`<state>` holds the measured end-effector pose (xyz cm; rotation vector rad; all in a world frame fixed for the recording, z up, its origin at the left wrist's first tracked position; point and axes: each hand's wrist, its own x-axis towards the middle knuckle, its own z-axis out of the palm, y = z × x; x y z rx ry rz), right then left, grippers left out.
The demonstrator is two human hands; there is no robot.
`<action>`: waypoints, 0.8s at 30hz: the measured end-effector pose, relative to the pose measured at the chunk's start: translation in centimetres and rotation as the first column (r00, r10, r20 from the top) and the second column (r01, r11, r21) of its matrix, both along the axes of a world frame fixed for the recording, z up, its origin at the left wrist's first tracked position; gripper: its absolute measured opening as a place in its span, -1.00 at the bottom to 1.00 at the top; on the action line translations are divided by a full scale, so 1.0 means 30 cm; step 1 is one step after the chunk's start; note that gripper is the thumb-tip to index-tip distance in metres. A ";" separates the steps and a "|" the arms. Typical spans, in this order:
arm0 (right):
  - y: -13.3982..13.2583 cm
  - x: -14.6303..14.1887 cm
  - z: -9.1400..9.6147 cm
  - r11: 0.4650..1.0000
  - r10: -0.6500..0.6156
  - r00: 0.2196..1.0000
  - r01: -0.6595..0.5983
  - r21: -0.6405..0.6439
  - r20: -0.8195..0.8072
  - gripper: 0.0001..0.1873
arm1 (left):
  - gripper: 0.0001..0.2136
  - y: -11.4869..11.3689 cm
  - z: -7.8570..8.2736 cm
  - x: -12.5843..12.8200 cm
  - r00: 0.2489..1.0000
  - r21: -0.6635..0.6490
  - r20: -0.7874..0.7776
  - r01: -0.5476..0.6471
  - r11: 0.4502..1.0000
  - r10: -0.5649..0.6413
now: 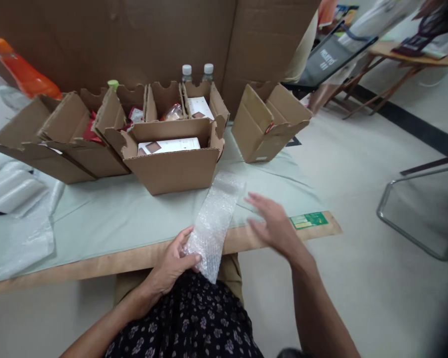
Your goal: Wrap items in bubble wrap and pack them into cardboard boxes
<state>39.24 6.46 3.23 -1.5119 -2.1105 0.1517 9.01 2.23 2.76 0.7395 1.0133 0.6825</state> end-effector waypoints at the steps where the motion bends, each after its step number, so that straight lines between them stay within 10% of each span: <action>1: -0.089 -0.027 -0.017 0.995 0.075 0.997 -0.075 -0.059 0.000 -0.40 | -0.15 0.000 0.004 0.003 1.000 -0.016 0.012 -0.022 1.000 0.022; 5: -0.302 -0.226 -0.089 0.981 0.164 0.973 -0.179 -0.080 -0.165 -0.28 | -0.20 0.003 0.023 0.007 0.996 -0.052 0.079 -0.025 0.998 0.029; 10: -0.251 -0.364 -0.127 0.976 -0.217 0.800 0.170 -0.136 -0.559 -0.82 | -0.25 -0.008 0.019 -0.034 0.991 0.214 -0.039 -0.115 0.970 0.126; 14: -0.162 -0.317 -0.128 0.927 -0.363 0.748 0.230 -0.295 -0.556 -0.72 | -0.38 0.000 0.007 -0.053 0.879 0.744 -0.384 0.112 0.659 0.284; 18: -0.121 -0.280 -0.164 0.908 -0.417 0.858 0.380 -0.176 -0.299 -0.57 | -0.55 0.066 -0.019 0.007 0.703 0.741 -0.671 0.639 0.206 0.236; 24: -0.197 -0.254 -0.157 0.898 -0.384 0.915 0.401 0.183 -0.122 -0.51 | -0.61 0.143 -0.084 0.062 0.593 0.624 -0.778 0.769 0.142 0.208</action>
